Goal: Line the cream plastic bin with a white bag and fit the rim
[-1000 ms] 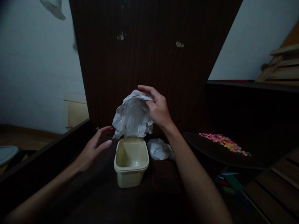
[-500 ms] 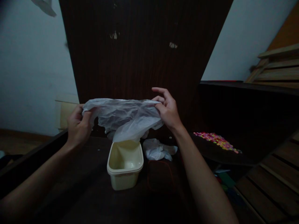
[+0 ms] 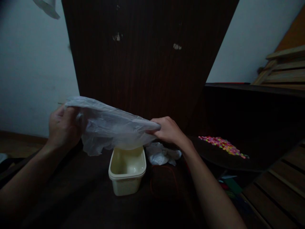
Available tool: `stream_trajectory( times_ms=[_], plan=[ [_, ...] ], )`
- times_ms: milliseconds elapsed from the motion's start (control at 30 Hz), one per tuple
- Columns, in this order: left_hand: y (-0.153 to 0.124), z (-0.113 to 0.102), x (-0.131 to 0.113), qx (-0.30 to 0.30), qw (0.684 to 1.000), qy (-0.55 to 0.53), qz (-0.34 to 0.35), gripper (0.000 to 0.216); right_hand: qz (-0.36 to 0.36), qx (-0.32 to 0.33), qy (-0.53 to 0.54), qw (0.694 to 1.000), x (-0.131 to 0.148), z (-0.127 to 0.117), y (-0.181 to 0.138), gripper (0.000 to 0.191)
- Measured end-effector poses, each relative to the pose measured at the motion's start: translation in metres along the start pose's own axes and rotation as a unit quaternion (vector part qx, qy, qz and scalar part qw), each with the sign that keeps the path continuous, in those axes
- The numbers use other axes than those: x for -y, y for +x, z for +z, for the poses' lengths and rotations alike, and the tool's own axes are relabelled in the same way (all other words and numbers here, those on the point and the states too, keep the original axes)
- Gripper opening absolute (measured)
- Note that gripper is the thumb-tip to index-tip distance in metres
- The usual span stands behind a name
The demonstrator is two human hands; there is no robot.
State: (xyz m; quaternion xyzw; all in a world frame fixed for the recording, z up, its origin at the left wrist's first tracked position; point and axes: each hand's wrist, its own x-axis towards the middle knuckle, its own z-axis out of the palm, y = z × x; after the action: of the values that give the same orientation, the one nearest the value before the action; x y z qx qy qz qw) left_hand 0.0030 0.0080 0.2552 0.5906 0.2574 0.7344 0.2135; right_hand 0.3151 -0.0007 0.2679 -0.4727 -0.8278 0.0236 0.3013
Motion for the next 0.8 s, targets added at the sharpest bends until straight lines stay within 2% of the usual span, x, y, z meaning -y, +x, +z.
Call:
stream_trajectory(
  times_ms=[33,167,233,300,367,400,467,567,633,700,800],
  plan=[
    [-0.001,-0.003,-0.001,-0.004,0.999,0.022,0.024,0.023,-0.001,-0.030,-0.021,0.999,-0.001,0.003,0.001,0.009],
    [-0.003,-0.014,-0.006,0.037,0.982,0.123,0.141,0.017,-0.005,-0.211,-0.008,0.978,-0.004,0.011,0.006,0.038],
    [-0.004,-0.017,-0.008,0.063,0.962,0.195,0.179,0.028,-0.001,-0.294,0.010,0.956,-0.005,0.014,0.010,0.034],
    [-0.004,-0.017,-0.006,0.071,0.939,0.263,0.210,0.030,0.004,-0.330,0.031,0.943,-0.006,0.016,0.015,0.026],
    [-0.004,-0.017,-0.003,0.067,0.924,0.299,0.228,0.020,0.000,-0.342,0.052,0.938,-0.006,0.017,0.018,0.023],
    [-0.003,-0.017,-0.001,0.059,0.922,0.305,0.231,0.016,-0.007,-0.342,0.060,0.938,-0.005,0.016,0.019,0.024],
    [-0.002,-0.019,0.003,0.034,0.929,0.291,0.225,0.027,-0.032,-0.336,0.072,0.939,-0.001,0.014,0.018,0.024],
    [0.002,-0.025,0.002,0.011,0.963,0.184,0.195,0.039,-0.099,-0.286,0.072,0.950,0.010,0.007,0.010,0.016],
    [0.004,-0.031,-0.004,0.033,0.985,0.081,0.150,0.042,-0.142,-0.201,0.087,0.965,0.018,0.000,0.001,0.008],
    [0.004,-0.038,-0.011,0.120,0.988,0.020,0.098,0.051,-0.166,-0.054,0.121,0.977,0.025,-0.007,-0.010,0.010],
    [-0.006,-0.051,-0.016,0.319,0.945,0.075,0.014,0.066,-0.169,0.165,0.146,0.961,0.031,-0.011,-0.026,0.016]
  ],
)
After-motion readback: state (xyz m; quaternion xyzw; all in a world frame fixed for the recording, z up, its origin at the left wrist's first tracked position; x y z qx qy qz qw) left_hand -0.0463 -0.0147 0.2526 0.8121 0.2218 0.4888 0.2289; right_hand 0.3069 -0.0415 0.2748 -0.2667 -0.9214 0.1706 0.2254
